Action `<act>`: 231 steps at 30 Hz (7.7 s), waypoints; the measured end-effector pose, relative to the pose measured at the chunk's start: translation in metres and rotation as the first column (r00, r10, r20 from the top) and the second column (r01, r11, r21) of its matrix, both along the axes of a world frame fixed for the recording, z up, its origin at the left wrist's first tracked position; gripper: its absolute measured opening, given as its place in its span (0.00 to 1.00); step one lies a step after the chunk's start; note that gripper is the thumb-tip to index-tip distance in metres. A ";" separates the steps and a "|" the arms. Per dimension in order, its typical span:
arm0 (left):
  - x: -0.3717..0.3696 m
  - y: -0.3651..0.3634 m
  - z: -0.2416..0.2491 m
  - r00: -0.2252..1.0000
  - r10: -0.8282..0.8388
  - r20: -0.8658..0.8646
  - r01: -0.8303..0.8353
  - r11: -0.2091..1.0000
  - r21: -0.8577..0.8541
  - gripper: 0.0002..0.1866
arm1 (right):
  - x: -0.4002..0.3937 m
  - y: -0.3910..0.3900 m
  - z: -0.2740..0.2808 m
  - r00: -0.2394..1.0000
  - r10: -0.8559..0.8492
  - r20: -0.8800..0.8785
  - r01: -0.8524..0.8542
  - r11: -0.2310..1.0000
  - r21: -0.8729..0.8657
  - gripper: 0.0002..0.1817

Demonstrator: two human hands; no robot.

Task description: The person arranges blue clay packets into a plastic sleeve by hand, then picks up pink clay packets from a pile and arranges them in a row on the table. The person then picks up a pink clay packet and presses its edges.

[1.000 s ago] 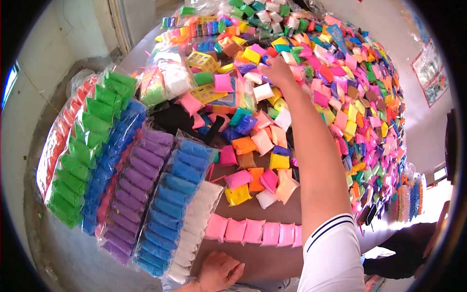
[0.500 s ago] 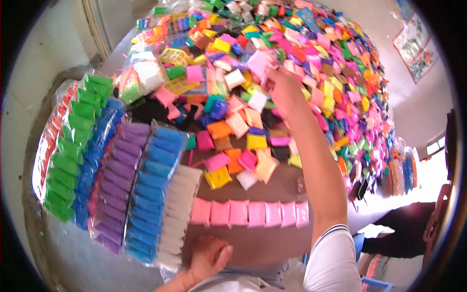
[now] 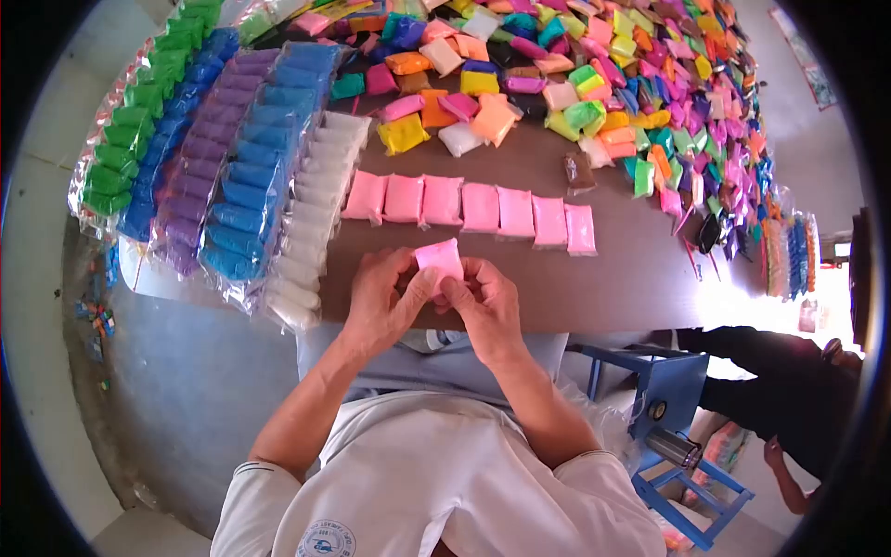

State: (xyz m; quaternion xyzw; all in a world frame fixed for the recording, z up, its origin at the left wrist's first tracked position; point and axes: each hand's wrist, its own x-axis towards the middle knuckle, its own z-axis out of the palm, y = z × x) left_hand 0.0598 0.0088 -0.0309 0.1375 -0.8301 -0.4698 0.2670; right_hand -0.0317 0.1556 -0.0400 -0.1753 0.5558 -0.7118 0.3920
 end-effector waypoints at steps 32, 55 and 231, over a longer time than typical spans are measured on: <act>0.005 0.003 0.001 0.981 -0.152 0.123 0.149 0.988 0.034 0.12 | -0.019 0.005 0.010 0.985 0.074 -0.159 -0.063 0.995 0.078 0.18; -0.001 0.024 -0.012 0.985 -0.025 0.168 0.034 0.998 -0.052 0.14 | 0.006 0.010 0.022 0.811 -0.055 -0.582 0.266 0.921 0.284 0.22; -0.011 0.029 0.001 0.990 -0.106 0.097 0.115 0.989 -0.094 0.09 | -0.341 -0.079 0.043 0.191 0.306 -0.933 0.637 0.684 0.355 0.09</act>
